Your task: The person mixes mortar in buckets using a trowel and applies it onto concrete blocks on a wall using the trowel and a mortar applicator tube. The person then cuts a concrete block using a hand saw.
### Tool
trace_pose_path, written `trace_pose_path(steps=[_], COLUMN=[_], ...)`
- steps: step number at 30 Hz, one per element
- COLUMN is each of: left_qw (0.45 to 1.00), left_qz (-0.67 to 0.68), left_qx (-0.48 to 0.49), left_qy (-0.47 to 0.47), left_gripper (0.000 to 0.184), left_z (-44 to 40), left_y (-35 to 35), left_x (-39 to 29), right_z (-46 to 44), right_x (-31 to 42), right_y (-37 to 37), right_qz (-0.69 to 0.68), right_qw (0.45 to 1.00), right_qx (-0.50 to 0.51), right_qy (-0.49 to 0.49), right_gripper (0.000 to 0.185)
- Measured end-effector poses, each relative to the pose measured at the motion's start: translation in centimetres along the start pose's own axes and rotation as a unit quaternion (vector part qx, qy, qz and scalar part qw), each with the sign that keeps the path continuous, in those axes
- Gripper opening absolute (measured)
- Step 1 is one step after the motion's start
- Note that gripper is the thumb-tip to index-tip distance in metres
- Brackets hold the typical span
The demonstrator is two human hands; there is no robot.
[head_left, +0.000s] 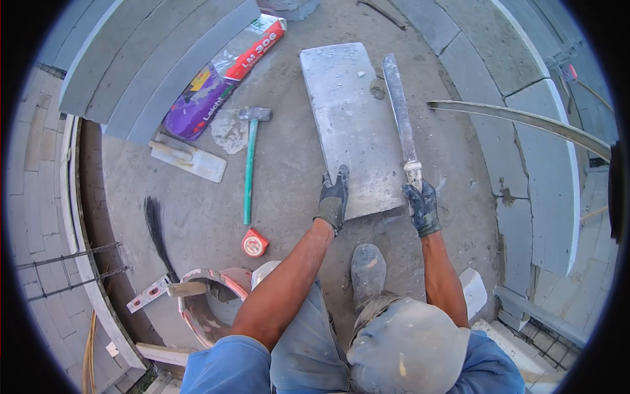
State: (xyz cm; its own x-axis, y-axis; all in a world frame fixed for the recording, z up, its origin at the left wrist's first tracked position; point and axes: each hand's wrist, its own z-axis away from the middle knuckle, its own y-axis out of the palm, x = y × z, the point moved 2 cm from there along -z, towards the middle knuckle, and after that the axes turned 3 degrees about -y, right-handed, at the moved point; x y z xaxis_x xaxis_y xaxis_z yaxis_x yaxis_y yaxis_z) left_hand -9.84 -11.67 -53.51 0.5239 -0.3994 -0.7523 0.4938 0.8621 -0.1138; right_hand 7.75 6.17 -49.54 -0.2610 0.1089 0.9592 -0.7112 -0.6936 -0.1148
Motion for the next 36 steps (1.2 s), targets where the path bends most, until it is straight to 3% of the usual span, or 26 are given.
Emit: trace_pose_path(steps=[3, 4, 5, 7, 9, 10, 11, 12, 13, 14, 16, 17, 19, 20, 22, 24, 26, 29, 31, 34, 35, 36], left_qw=[0.996, 0.972, 0.916, 0.895, 0.875, 0.900, 0.901, 0.867, 0.823, 0.802, 0.779, 0.777, 0.842, 0.842, 0.828, 0.816, 0.807, 0.764, 0.787, 0.783, 0.773, 0.771], left_qz=[-0.087, -0.218, -0.393, -0.410, -0.396, -0.335, -0.338, -0.358, -0.373, -0.404, -0.444, -0.455, -0.445, -0.448, -0.465, -0.480, -0.494, -0.517, -0.532, -0.533, -0.541, -0.541], left_qx=[-0.008, -0.080, -0.047, -0.142, -0.254, -0.255, -0.248, -0.278, -0.308, -0.304, -0.277, -0.250, -0.207, -0.202, -0.292, -0.289, -0.281, -0.313, -0.207, -0.146, -0.109, -0.102], left_qy=[0.002, -0.034, 0.058, 0.107, 0.112, 0.115, 0.109, 0.206, 0.298, 0.317, 0.346, 0.355, 0.224, 0.223, 0.117, 0.140, 0.163, 0.228, 0.236, 0.284, 0.313, 0.319], left_gripper=[0.094, 0.080, 0.074, 0.055, 0.046, 0.046, 0.046, 0.046, 0.046, 0.047, 0.051, 0.054, 0.061, 0.061, 0.064, 0.063, 0.061, 0.058, 0.055, 0.051, 0.049, 0.049], left_z=[-0.6, -2.8, -3.9, -4.9, -3.8, -2.8, -3.2, -3.7, -4.1, -5.2, -9.3, -12.4, -18.9, -17.4, -12.5, -11.8, -10.7, -9.1, -7.7, -6.8, -6.6, -6.8], left_y=[-4.0, -6.3, -9.6, -16.5, -21.3, -22.2, -22.4, -22.2, -21.9, -20.8, -18.3, -16.8, -13.8, -12.1, -9.7, -9.8, -9.6, -8.5, -7.7, -6.7, -6.4, -6.3], left_x=[-0.7, 0.5, 0.5, -1.3, -4.6, -6.4, -6.1, -6.8, -7.4, -8.1, -10.1, -11.0, -11.2, -11.8, -14.1, -13.4, -12.1, -11.4, -11.2, -10.3, -10.4, -10.2], right_z=[3.3, 4.7, 6.7, 10.0, 9.7, 9.4, 9.0, 8.1, 7.9, 7.4, 5.3, 2.9, -3.3, -6.5, -14.2, -19.1, -21.9, -17.3, -14.2, -7.9, -5.9, -4.0], right_x=[-0.9, -2.6, -4.3, -4.5, -0.1, 2.0, 3.0, 4.3, 5.8, 7.7, 10.7, 11.5, 9.6, 10.6, 9.1, 8.6, 6.0, 4.4, 1.0, 1.6, 1.8, 2.0], right_y=[2.6, 4.8, 7.7, 12.4, 14.0, 13.8, 12.0, 10.9, 10.4, 9.8, 8.1, 6.0, 3.2, 3.1, 2.0, 1.8, 1.7, 3.4, 0.5, -2.9, -3.6, -3.8], right_qz=[-0.061, -0.118, -0.173, -0.181, -0.279, -0.311, -0.215, -0.112, -0.106, -0.185, -0.238, -0.211, -0.174, -0.080, -0.093, -0.080, -0.097, -0.194, -0.078, 0.032, 0.035, -0.048], right_qw=[0.996, 0.991, 0.984, 0.977, 0.944, 0.931, 0.950, 0.956, 0.957, 0.957, 0.957, 0.963, 0.972, 0.989, 0.987, 0.986, 0.991, 0.981, 0.997, 0.999, 0.999, 0.998], right_qx=[0.049, 0.046, 0.044, 0.110, 0.152, 0.162, 0.214, 0.268, 0.269, 0.221, 0.163, 0.151, 0.141, 0.064, 0.021, 0.001, 0.071, 0.013, 0.008, -0.002, -0.010, -0.035], right_qy=[0.046, 0.037, 0.031, 0.037, 0.083, 0.101, 0.074, 0.038, 0.037, -0.021, -0.005, 0.071, -0.072, -0.107, -0.130, -0.145, -0.059, -0.021, -0.003, 0.029, 0.031, -0.003], right_gripper=[0.016, 0.018, 0.020, 0.024, 0.025, 0.025, 0.027, 0.028, 0.028, 0.030, 0.032, 0.032, 0.028, 0.024, 0.024, 0.026, 0.026, 0.023, 0.023, 0.023, 0.023, 0.024])
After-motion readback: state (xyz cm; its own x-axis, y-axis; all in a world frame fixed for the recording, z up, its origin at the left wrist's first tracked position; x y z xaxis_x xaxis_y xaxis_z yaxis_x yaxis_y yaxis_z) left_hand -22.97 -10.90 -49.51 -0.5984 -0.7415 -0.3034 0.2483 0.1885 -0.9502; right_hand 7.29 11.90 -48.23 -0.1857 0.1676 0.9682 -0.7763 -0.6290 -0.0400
